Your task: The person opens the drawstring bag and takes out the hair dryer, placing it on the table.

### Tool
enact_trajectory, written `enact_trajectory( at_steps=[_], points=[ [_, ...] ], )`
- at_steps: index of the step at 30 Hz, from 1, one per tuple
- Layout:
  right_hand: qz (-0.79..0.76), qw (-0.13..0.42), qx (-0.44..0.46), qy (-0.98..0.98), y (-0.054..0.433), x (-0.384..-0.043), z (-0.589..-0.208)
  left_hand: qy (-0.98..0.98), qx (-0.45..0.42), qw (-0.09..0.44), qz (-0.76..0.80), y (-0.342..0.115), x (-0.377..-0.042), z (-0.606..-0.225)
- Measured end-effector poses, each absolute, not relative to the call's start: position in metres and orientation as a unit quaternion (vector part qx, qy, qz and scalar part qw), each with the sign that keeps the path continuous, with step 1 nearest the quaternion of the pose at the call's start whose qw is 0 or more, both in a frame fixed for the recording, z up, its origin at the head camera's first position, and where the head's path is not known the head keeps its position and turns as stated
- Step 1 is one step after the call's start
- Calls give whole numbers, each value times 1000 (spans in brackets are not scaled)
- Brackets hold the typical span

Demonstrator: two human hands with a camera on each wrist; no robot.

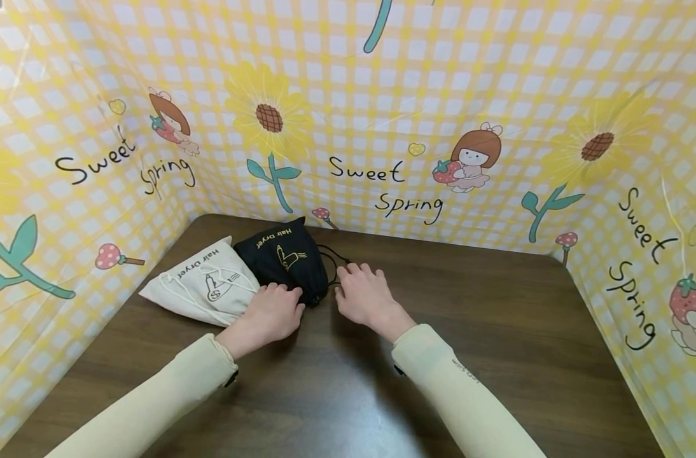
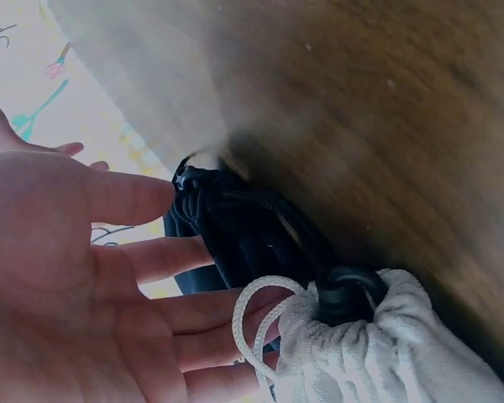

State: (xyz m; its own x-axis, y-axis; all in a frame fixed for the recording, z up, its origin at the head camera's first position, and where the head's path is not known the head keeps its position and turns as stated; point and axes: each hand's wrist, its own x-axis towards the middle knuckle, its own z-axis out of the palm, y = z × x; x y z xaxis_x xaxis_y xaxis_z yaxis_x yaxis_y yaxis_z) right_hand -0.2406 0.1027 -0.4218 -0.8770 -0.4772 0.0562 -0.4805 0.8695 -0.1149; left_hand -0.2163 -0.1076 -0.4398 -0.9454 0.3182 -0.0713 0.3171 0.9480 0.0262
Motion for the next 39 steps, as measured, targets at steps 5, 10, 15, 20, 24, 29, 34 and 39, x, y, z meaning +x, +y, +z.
enact_trajectory(
  at_steps=[5,10,15,20,24,29,34,39],
  points=[
    [65,11,249,-966,102,-240,-424,987,159,40,1,-106,-216,-442],
    [68,10,250,-966,101,-239,-425,986,163,36,-4,-106,-214,-444],
    [71,9,248,-966,100,-237,-427,985,166,41,-4,-105,-212,-444],
    [76,8,252,-965,99,-236,-428,985,168,40,-10,-104,-211,-445],
    [80,10,254,-964,98,-236,-427,985,166,38,-13,-103,-211,-446],
    [77,6,252,-965,98,-236,-428,985,168,34,-16,-102,-211,-447],
    [73,3,252,-965,98,-236,-430,984,176,35,-18,-100,-209,-447],
    [71,6,254,-965,98,-236,-429,983,180,37,-23,-96,-207,-447]
  ],
)
